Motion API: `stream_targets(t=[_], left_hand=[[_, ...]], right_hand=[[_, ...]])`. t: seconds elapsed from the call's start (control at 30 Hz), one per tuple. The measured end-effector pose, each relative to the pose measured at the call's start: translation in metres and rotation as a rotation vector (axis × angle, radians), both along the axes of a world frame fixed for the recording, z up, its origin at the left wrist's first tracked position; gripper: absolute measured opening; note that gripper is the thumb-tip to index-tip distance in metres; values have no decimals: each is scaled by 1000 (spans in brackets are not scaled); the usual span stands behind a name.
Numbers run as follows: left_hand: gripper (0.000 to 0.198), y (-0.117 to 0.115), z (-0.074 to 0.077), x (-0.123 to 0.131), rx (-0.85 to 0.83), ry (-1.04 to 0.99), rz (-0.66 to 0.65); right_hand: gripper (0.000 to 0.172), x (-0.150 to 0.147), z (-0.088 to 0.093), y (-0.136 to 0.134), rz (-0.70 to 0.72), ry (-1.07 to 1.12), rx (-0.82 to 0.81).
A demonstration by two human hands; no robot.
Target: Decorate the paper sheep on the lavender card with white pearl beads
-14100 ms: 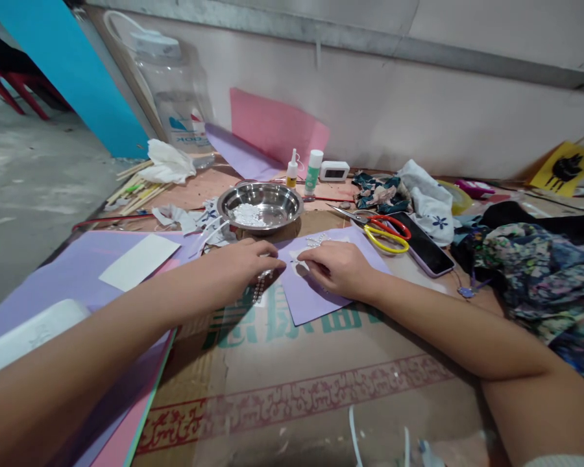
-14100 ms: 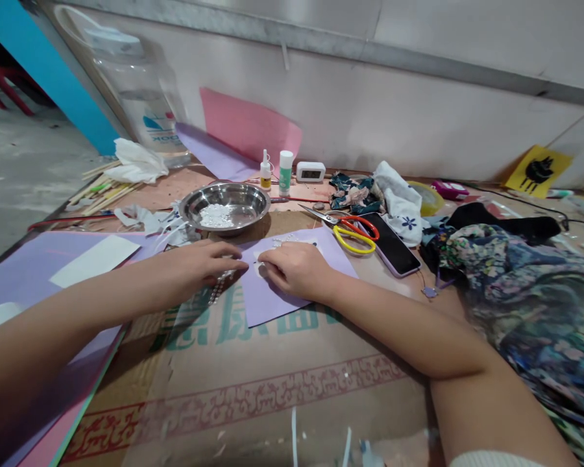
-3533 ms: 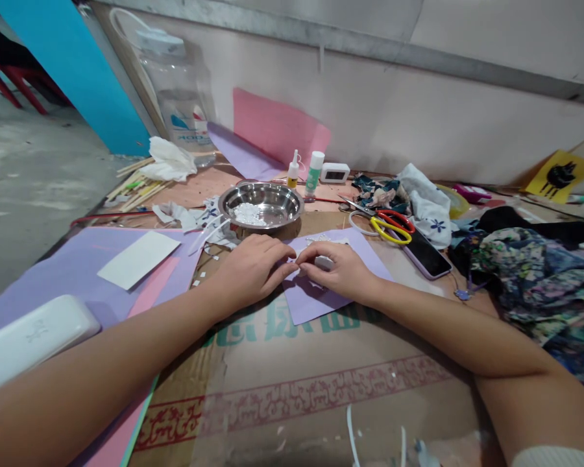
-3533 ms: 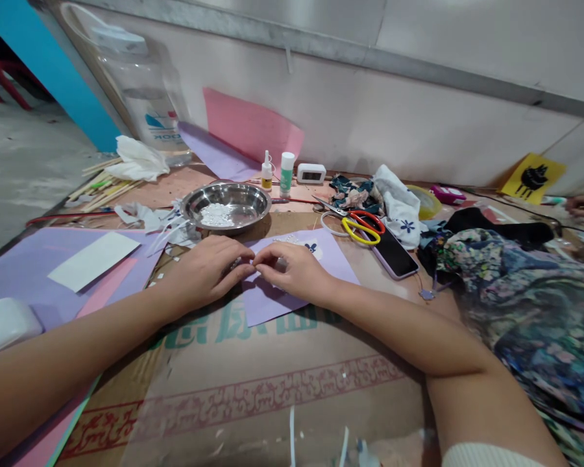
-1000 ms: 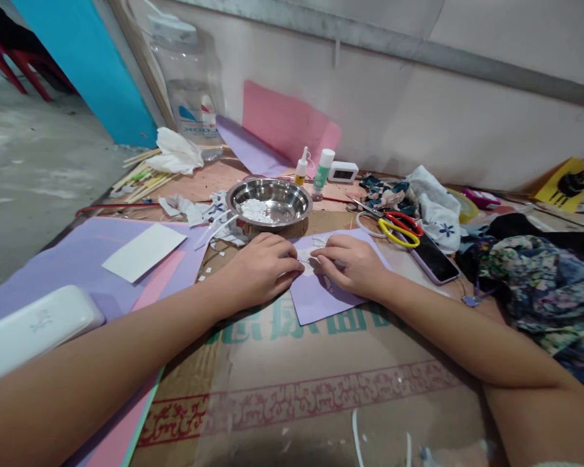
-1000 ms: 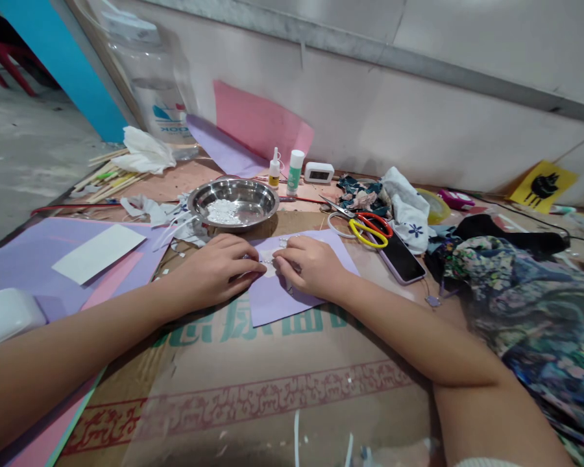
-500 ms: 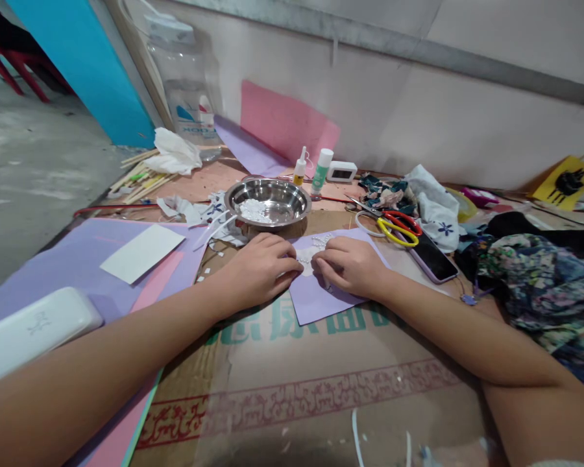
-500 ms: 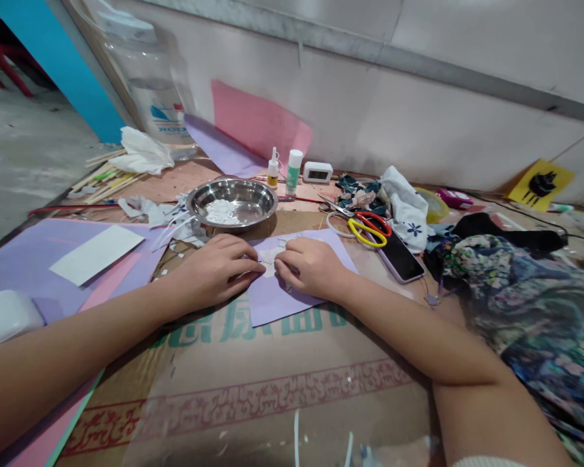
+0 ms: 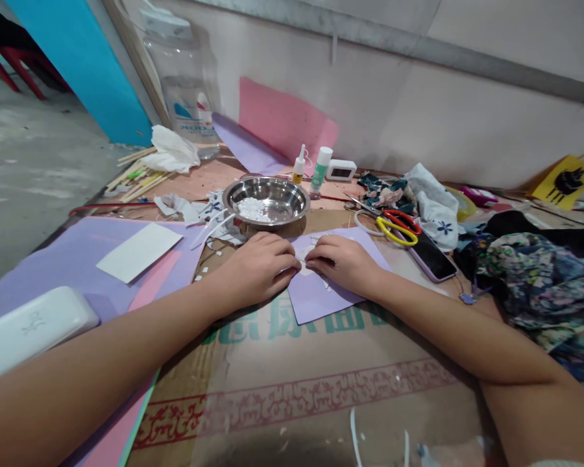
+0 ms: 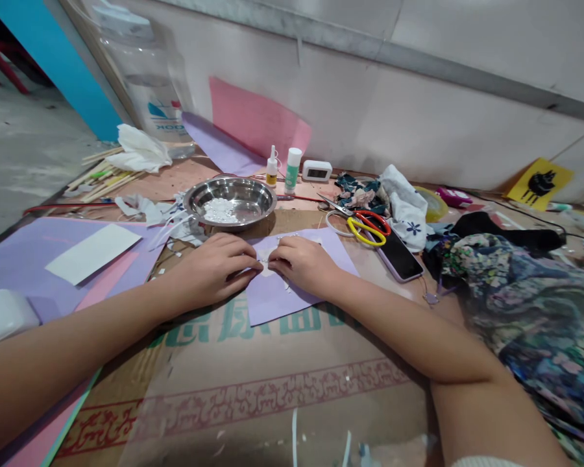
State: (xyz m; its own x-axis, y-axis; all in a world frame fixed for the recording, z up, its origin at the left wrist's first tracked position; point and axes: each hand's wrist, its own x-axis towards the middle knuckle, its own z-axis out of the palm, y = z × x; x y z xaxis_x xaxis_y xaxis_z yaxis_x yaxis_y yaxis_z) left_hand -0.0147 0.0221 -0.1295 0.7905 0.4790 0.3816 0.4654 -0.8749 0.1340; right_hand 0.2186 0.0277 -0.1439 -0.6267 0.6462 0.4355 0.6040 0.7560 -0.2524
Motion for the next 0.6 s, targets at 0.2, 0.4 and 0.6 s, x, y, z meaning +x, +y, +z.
stream_targets(t=[0.2, 0.4, 0.6], left_hand=[[26, 1, 1, 1, -5, 1, 2], [26, 1, 0, 1, -4, -10, -5], [26, 2, -1, 2, -9, -10, -6]], right_hand=[[3, -5, 4, -3, -61, -8, -99], [7, -5, 5, -3, -67, -4, -133], [6, -6, 6, -3, -73, -15, -137]])
